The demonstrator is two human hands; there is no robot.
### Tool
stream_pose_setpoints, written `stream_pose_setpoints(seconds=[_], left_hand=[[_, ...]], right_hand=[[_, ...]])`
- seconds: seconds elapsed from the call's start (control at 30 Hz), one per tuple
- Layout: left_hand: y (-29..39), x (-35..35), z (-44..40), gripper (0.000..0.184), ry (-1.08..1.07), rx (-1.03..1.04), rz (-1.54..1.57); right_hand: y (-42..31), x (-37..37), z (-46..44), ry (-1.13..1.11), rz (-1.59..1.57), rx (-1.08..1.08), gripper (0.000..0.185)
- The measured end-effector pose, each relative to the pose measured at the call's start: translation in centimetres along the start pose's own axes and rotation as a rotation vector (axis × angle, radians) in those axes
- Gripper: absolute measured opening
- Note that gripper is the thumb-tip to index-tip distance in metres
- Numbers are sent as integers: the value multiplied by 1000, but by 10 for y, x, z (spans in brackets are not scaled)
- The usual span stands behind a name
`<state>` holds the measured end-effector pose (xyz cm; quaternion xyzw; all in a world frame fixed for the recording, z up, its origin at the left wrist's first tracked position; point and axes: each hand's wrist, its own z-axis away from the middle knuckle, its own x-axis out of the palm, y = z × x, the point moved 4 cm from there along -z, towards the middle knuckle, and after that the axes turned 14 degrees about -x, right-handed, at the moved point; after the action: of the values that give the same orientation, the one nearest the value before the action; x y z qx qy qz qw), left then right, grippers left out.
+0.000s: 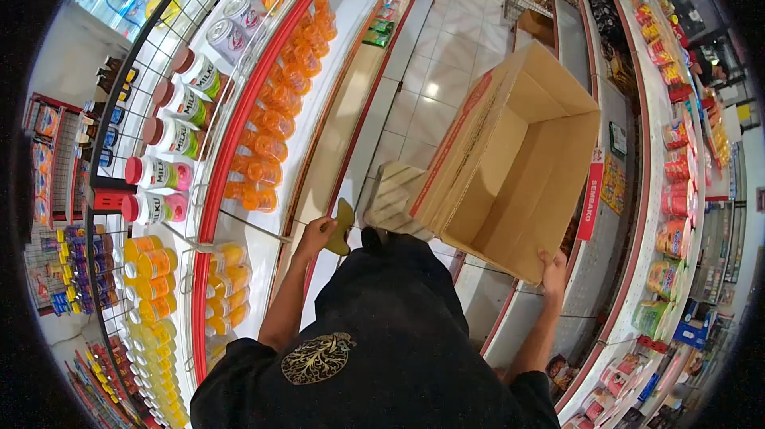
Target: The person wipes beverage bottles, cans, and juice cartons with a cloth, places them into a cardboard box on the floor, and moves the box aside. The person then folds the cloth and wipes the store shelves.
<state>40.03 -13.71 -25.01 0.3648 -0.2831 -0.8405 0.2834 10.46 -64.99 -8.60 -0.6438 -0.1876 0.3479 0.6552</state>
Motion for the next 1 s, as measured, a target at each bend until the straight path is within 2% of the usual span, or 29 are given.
stream_pose_setpoints(seconds=[0.1, 0.23, 0.4, 0.63, 0.8, 0.87, 1.0], left_hand=[[21, 5, -12, 29, 34, 50, 167], [43, 4, -29, 28, 61, 51, 179], [70, 8, -64, 28, 93, 46, 154], [114, 23, -115, 28, 178, -47, 201], [139, 39, -129, 29, 286, 29, 217], [133, 45, -137, 29, 314, -94, 234], [146, 53, -132, 30, 421, -184, 161]], right_hand=[[29, 12, -16, -93, -2, 59, 24], [33, 46, -49, -36, -116, 48, 23], [41, 54, -132, -49, -96, -46, 22], [41, 63, -259, -79, -32, 9, 21], [46, 65, -334, -203, 26, -39, 19], [49, 67, -358, -223, 61, -67, 15], [46, 78, -402, -295, 101, -74, 15]])
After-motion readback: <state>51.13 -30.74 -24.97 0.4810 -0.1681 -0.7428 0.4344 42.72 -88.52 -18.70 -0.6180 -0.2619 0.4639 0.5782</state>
